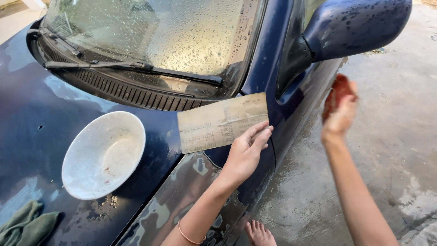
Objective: The person sands the front hood of a blue car using a sanding block and sandpaper. They switch between different sanding tools and work on the surface near the windshield.
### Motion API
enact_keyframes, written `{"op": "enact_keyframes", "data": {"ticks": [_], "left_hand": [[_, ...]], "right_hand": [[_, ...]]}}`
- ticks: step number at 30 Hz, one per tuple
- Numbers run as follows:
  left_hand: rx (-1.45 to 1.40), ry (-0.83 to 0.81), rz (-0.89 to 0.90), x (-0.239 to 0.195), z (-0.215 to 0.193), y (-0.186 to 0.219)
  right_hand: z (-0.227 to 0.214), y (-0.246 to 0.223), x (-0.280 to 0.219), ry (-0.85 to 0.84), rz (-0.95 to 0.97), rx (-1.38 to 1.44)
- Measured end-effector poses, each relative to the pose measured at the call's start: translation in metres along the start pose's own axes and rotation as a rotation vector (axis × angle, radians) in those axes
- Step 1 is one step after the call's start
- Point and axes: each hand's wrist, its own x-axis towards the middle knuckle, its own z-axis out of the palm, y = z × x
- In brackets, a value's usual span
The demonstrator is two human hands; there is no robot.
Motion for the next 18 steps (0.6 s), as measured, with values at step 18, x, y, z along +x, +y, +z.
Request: {"op": "enact_keyframes", "data": {"ticks": [18], "left_hand": [[0.119,0.053,0.144,-0.039,-0.034,0.002]], "right_hand": [[0.062,-0.034,-0.056,-0.512,-0.159,-0.728]]}}
